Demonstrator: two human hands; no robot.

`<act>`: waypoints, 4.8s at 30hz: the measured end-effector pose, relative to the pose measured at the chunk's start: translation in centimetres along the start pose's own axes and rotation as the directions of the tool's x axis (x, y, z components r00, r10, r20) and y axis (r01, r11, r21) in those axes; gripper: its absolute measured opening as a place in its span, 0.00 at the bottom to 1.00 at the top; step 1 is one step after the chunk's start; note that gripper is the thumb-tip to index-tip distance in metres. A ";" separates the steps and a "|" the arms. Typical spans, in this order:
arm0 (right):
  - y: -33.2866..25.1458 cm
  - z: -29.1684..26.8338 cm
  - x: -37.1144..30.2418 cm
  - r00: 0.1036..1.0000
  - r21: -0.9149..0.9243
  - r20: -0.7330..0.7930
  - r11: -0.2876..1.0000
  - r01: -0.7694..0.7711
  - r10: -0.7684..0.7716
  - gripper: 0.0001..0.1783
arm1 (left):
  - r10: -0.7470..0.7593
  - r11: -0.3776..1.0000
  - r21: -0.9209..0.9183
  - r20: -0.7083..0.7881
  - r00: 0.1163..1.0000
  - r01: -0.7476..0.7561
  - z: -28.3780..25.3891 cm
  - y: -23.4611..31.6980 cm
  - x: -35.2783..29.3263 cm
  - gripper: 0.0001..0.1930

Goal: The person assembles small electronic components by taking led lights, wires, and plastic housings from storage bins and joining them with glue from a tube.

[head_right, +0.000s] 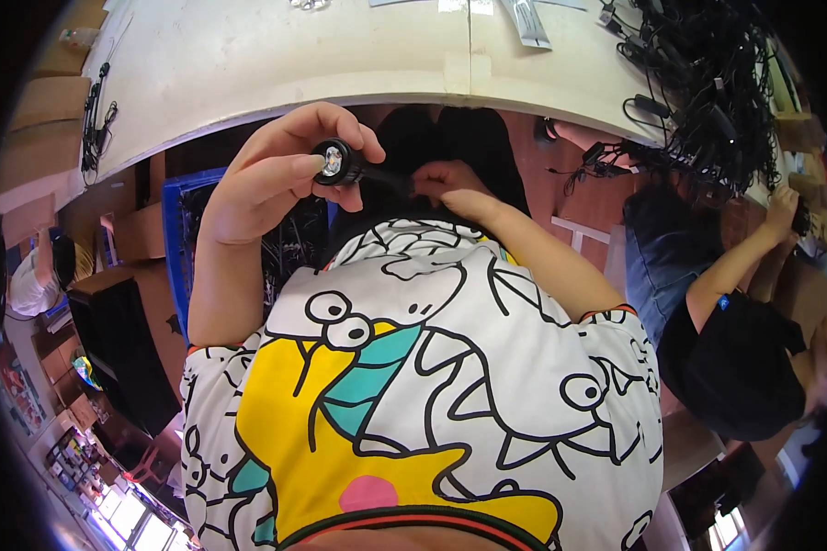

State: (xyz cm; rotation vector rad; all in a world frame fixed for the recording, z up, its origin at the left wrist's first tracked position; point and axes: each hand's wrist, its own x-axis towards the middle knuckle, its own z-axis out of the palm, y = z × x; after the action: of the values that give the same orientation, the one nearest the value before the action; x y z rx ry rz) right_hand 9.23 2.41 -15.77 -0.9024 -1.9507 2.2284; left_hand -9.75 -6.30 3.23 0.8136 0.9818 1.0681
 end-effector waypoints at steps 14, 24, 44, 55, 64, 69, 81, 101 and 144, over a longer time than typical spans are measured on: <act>0.6 0.3 0.0 0.999 0.046 -0.017 0.999 -0.027 0.027 0.06 | -0.016 0.999 0.039 0.088 0.996 0.013 0.0 -0.4 -0.1 0.12; 0.6 0.4 0.0 0.998 0.057 -0.025 0.996 -0.062 0.063 0.07 | -0.007 0.999 0.036 0.075 0.997 0.005 0.2 -0.6 -0.2 0.13; 1.7 0.2 0.3 0.990 -0.026 -0.138 0.999 -0.030 0.026 0.06 | -0.096 0.994 0.055 0.106 0.990 0.091 -0.5 -1.1 0.0 0.09; 0.1 0.6 1.0 0.977 -0.214 -0.148 0.959 -0.183 0.153 0.08 | -0.156 0.976 -0.140 0.075 0.985 0.165 -0.2 -1.7 0.8 0.11; -4.7 -1.1 -2.3 0.999 -0.833 0.001 0.552 -0.025 0.047 0.15 | 0.083 0.994 0.074 -0.029 0.996 -0.081 -1.2 -0.6 0.0 0.20; -18.1 -2.9 -3.1 0.962 -0.646 0.104 0.719 0.257 -0.251 0.10 | 0.497 0.829 0.341 -0.085 0.864 -0.444 -2.8 -1.8 -0.8 0.16; -19.9 -4.8 14.1 0.762 -0.912 -0.026 0.328 0.247 -0.647 0.15 | 0.691 0.717 0.054 -0.193 0.697 -0.695 -4.7 -4.8 0.2 0.20; -20.5 -3.4 9.1 0.841 -0.887 -0.117 0.436 0.151 -0.529 0.13 | 0.569 0.815 0.097 -0.315 0.759 -0.571 -5.3 -6.0 1.9 0.25; -24.2 -20.2 20.9 0.527 -0.991 -0.134 0.125 -0.052 -0.839 0.18 | 0.467 0.870 0.014 -0.346 0.814 -0.493 -4.3 -5.8 0.7 0.11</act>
State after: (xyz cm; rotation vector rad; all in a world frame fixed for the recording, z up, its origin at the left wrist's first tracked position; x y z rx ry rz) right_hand -7.14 33.83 -2.48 -0.7517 -2.4145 -0.0574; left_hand -11.75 -6.98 -3.72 0.8533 1.0377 1.7238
